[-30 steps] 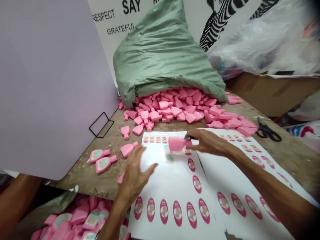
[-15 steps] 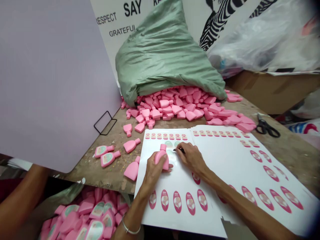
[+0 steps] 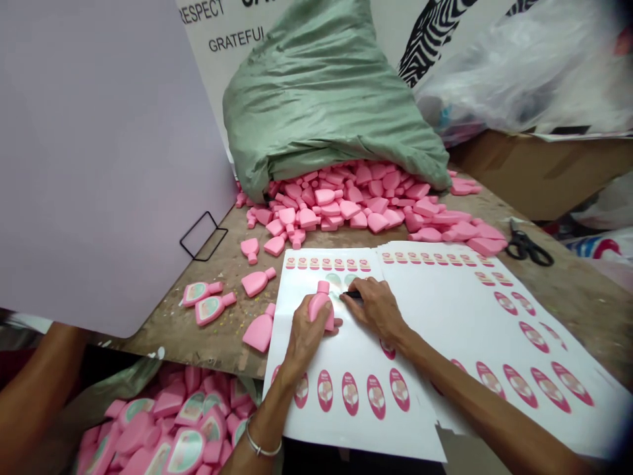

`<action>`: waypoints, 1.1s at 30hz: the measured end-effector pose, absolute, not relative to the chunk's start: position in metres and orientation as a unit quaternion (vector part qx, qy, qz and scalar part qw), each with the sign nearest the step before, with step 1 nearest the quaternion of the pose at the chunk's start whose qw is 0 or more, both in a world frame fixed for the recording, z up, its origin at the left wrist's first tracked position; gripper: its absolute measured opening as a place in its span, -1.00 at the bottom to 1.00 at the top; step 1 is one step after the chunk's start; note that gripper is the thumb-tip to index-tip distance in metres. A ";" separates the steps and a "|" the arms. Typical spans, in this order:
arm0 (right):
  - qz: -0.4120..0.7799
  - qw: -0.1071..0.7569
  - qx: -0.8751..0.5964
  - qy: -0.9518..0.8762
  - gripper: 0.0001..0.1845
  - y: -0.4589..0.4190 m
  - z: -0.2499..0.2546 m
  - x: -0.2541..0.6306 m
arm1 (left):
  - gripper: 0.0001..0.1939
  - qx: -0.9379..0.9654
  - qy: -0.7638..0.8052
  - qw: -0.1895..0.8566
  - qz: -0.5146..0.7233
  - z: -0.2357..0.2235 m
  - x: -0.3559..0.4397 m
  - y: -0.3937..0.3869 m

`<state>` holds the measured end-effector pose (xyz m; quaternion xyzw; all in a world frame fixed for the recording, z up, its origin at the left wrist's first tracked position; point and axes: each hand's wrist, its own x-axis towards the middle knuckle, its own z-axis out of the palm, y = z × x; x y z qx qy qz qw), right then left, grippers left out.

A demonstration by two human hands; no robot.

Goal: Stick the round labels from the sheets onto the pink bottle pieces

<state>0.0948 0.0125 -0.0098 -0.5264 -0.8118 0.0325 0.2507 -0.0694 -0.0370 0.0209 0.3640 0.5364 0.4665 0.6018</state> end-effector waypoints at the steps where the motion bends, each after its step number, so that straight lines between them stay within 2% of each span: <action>1: 0.014 0.249 -0.519 -0.817 -0.85 0.012 -0.010 0.094 | -0.52 0.366 0.536 0.602 0.465 0.021 -0.069 -0.037; 5: -0.032 0.258 -0.487 -0.834 -0.79 0.010 -0.009 0.093 | -0.52 0.372 0.526 0.603 0.470 0.018 -0.071 -0.038; 13: 0.028 0.250 -0.522 -0.815 -0.76 0.011 -0.005 0.096 | -0.54 0.379 0.520 0.602 0.472 0.017 -0.071 -0.039; 16: 0.091 0.282 -0.522 -0.800 -0.76 0.012 -0.006 0.092 | -0.56 0.383 0.519 0.601 0.472 0.018 -0.071 -0.039; 20: 0.254 0.364 -0.551 -0.706 -0.68 0.016 -0.005 0.094 | -0.55 0.376 0.526 0.600 0.471 0.019 -0.070 -0.039; 24: 0.371 0.431 -0.564 -0.599 -0.60 0.014 0.015 0.101 | -0.52 0.326 0.498 0.608 0.525 0.021 -0.070 -0.041; 28: 0.426 0.415 -0.550 -0.587 -0.60 -0.005 0.045 0.095 | -0.42 0.210 0.416 0.677 0.570 0.028 -0.070 -0.046; 33: 0.460 0.372 -0.529 -0.608 -0.58 -0.025 0.061 0.083 | -0.44 0.194 0.367 0.699 0.582 0.040 -0.067 -0.054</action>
